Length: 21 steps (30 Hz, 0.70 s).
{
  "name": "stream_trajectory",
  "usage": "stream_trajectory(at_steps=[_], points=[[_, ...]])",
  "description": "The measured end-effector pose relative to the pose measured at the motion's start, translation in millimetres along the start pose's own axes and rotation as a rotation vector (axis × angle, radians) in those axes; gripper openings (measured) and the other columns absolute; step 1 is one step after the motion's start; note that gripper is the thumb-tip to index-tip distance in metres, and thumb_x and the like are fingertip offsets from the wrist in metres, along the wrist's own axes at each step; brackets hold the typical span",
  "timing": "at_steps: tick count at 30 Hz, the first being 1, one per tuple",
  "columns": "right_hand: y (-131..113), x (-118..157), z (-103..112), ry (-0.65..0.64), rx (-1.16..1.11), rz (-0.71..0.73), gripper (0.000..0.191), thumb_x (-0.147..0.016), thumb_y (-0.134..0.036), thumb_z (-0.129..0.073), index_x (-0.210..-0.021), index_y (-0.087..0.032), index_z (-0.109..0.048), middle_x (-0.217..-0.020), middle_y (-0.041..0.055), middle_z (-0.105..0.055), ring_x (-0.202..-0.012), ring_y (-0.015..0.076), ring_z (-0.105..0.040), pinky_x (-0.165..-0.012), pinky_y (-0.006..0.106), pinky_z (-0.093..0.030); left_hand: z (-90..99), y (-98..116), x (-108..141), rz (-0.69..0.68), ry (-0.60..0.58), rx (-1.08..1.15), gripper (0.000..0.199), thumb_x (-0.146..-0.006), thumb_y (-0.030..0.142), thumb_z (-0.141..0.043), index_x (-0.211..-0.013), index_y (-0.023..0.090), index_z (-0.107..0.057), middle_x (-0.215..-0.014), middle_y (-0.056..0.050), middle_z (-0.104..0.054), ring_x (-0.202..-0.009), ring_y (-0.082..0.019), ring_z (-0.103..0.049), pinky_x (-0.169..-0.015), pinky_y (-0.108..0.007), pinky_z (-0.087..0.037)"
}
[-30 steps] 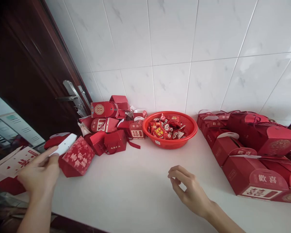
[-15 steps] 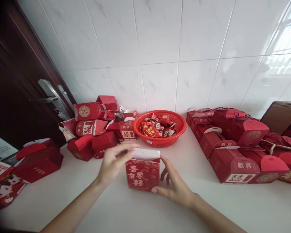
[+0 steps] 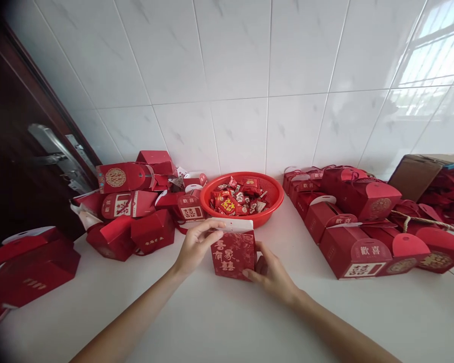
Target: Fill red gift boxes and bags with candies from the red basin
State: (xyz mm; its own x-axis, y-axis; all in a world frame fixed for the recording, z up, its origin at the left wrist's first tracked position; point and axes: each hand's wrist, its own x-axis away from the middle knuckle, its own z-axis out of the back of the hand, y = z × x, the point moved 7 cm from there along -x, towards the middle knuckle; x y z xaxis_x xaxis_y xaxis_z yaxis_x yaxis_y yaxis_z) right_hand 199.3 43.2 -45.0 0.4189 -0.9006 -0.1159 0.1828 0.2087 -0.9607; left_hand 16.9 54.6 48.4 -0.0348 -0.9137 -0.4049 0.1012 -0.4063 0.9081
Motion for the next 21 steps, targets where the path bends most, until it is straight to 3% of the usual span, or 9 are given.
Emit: stream_trajectory(at_steps=[7, 10, 13, 16, 19, 21], points=[[13.8, -10.6, -2.8, 0.035, 0.000, 0.015, 0.059, -0.085, -0.047, -0.070, -0.134, -0.023, -0.049, -0.087, 0.0023, -0.068, -0.071, 0.0189, -0.066, -0.062, 0.031, -0.054, 6.8, -5.2, 7.1, 0.013, 0.030, -0.020, 0.027, -0.088, 0.042, -0.063, -0.088, 0.021, -0.079, -0.095, -0.007, -0.076, -0.098, -0.025, -0.067, -0.091, -0.036, -0.052], [8.0, -9.6, -3.4, -0.009, 0.016, 0.042, 0.064, -0.084, -0.052, -0.070, -0.137, -0.023, -0.047, -0.085, 0.0019, -0.067, -0.070, 0.0185, -0.065, -0.060, 0.030, -0.053, 12.8, -7.1, 8.6, 0.019, 0.063, 0.001, 0.025, -0.085, 0.044, -0.068, -0.086, 0.021, -0.079, -0.089, -0.006, -0.074, -0.091, -0.024, -0.066, -0.086, -0.034, -0.053], [-15.5, -7.9, 4.3, -0.033, 0.062, 0.163, 0.064, -0.086, -0.056, -0.066, -0.138, -0.023, -0.045, -0.096, 0.0054, -0.068, -0.069, 0.0163, -0.062, -0.062, 0.029, -0.051, 19.3, -10.0, 11.3, 0.028, 0.085, 0.037, 0.020, -0.079, 0.041, -0.074, -0.082, 0.022, -0.079, -0.084, -0.004, -0.072, -0.080, -0.020, -0.064, -0.074, -0.030, -0.053], [-50.0, -17.2, 32.7, 0.156, 0.038, 0.301, 0.047, -0.095, -0.057, -0.051, -0.127, -0.023, -0.051, -0.116, 0.0101, -0.065, -0.066, 0.0132, -0.057, -0.061, 0.029, -0.049, 21.5, -10.5, 14.5, 0.035, 0.076, 0.080, 0.016, -0.078, 0.039, -0.074, -0.080, 0.023, -0.079, -0.082, -0.003, -0.070, -0.075, -0.019, -0.062, -0.067, -0.029, -0.052], [-81.3, -49.6, 58.2, 0.338, 0.095, 0.324, 0.031, -0.095, -0.048, -0.053, -0.112, -0.022, -0.056, -0.111, 0.0082, -0.067, -0.069, 0.0142, -0.059, -0.062, 0.028, -0.049, 18.4, -7.1, 17.8, 0.020, 0.024, 0.097, 0.014, -0.079, 0.036, -0.074, -0.079, 0.024, -0.079, -0.083, -0.004, -0.068, -0.078, -0.020, -0.063, -0.070, -0.030, -0.053], [-97.6, -85.6, 59.2, 0.306, 0.234, 0.311, 0.024, -0.093, -0.037, -0.056, -0.110, -0.021, -0.057, -0.104, 0.0069, -0.068, -0.080, 0.0173, -0.063, -0.070, 0.029, -0.051, 15.6, -4.8, 20.5, 0.001, -0.025, 0.081, 0.014, -0.081, 0.036, -0.072, -0.081, 0.024, -0.080, -0.090, -0.006, -0.069, -0.086, -0.022, -0.065, -0.076, -0.033, -0.054]])
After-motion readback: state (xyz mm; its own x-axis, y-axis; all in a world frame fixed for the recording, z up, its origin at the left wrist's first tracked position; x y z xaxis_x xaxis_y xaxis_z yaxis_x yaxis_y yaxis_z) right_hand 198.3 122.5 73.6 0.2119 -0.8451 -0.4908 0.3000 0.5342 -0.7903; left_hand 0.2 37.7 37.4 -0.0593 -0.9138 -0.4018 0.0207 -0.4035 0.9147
